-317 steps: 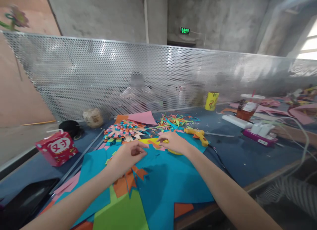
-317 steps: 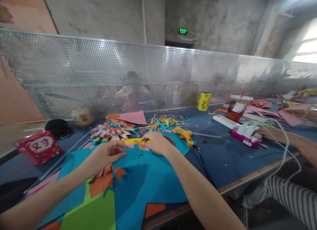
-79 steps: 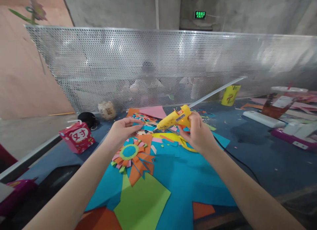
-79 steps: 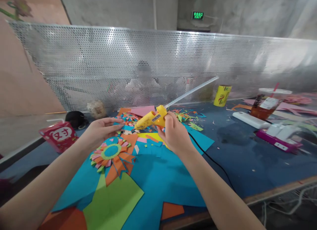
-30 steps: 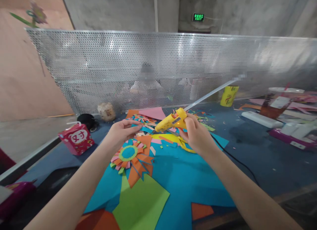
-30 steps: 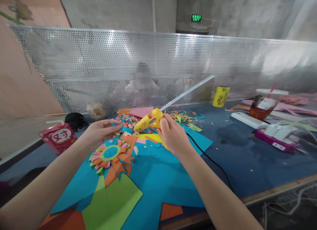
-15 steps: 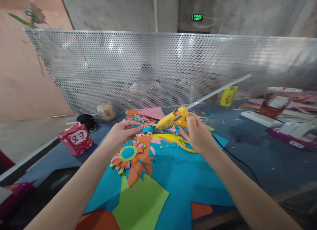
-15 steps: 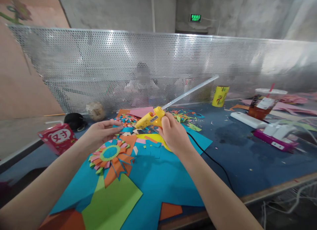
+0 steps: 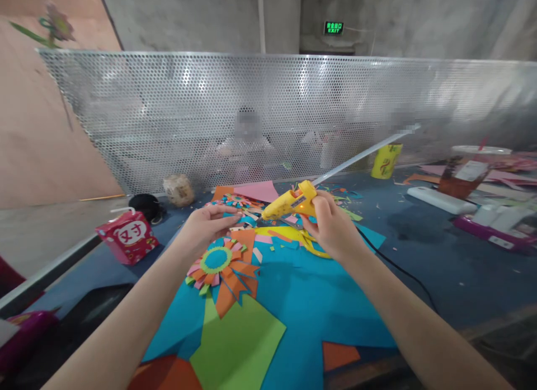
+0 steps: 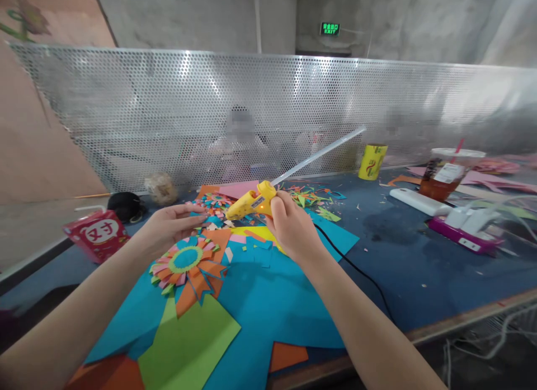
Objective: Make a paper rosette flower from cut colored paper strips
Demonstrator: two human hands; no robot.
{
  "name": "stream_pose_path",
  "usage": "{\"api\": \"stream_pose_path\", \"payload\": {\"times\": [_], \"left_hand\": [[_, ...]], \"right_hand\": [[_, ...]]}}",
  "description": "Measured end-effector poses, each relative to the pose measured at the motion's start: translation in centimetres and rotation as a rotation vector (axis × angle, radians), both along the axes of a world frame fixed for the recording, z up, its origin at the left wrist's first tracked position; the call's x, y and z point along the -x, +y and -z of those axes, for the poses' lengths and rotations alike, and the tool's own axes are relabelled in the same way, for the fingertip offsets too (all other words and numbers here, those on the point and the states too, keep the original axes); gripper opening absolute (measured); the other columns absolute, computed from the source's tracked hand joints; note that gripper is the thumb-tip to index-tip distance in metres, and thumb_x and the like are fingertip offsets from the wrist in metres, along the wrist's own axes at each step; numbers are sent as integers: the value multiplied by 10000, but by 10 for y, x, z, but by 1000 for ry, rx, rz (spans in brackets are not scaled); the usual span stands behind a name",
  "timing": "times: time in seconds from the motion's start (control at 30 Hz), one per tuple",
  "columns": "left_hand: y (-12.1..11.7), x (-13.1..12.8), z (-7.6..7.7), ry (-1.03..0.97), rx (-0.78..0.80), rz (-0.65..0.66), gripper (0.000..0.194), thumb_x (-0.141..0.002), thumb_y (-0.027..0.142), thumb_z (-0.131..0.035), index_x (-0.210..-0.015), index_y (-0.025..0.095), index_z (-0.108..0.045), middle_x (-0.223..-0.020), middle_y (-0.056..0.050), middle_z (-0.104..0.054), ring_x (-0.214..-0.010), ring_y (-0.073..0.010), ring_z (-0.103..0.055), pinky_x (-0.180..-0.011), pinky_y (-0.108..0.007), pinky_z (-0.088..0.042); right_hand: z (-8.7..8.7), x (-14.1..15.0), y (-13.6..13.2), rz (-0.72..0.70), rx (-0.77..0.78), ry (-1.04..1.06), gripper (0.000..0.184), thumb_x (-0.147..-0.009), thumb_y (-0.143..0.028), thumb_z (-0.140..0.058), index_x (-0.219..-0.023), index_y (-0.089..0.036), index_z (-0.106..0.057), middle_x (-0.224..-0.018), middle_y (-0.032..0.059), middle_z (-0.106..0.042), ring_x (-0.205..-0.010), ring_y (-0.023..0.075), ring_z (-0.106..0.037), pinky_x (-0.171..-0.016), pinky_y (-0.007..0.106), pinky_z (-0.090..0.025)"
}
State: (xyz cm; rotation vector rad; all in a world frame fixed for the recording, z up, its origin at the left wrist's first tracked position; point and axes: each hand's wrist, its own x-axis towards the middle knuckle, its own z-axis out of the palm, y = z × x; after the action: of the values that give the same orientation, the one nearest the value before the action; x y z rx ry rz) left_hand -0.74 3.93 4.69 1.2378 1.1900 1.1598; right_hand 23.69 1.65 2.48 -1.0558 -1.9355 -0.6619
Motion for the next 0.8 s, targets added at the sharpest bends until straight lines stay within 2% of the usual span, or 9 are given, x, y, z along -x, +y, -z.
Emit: {"api": "stream_pose_path", "payload": {"times": [0.17,0.27,0.43,0.67,0.8], "left_hand": [[1,1,2,16,-4,1,307,-471,253,-777,-714,156,-615,-697,-34,-680,-653,-137,-641,-516,-179,-448],[0,0,1,39,-16,-2,292,-484,265,-768,-714,160,-624,-685,-33,-680,-633,-135,-636,-508,-185,-443],[0,-1,2,58,-30,-9,304,-460,267,-775,-706,156,-637,-637,-18,-669,-549,-103,-598,-475,-177,-434],[5,5,4,38,-43,-66,305,-459,246,-782,-704,137,-636,-646,-3,-650,-534,-70,-574,-489,-153,-454],[5,6,2,27,-30,-83,306,-461,218,-783,-710,125,-632,-669,-17,-655,-534,-75,-583,-469,-147,-456]], "right_hand": [[-1,1,-2,-43,22,5,160,-765,-143,-422,-852,-207,-304,-996,155,-504,-860,259,-573,-569,335,-486],[0,2,-2,-46,-10,12,157,-772,-164,-435,-858,-204,-311,-978,153,-510,-832,256,-581,-556,332,-486],[1,3,-2,-61,-25,38,138,-791,-196,-442,-841,-203,-314,-969,148,-510,-808,244,-587,-528,310,-484],[0,2,-3,-73,14,20,146,-779,-176,-447,-847,-199,-320,-954,139,-508,-800,240,-579,-531,307,-473],[4,-3,7,25,43,104,169,-764,-231,-479,-848,-198,-336,-909,113,-504,-753,220,-567,-513,291,-454]]}}
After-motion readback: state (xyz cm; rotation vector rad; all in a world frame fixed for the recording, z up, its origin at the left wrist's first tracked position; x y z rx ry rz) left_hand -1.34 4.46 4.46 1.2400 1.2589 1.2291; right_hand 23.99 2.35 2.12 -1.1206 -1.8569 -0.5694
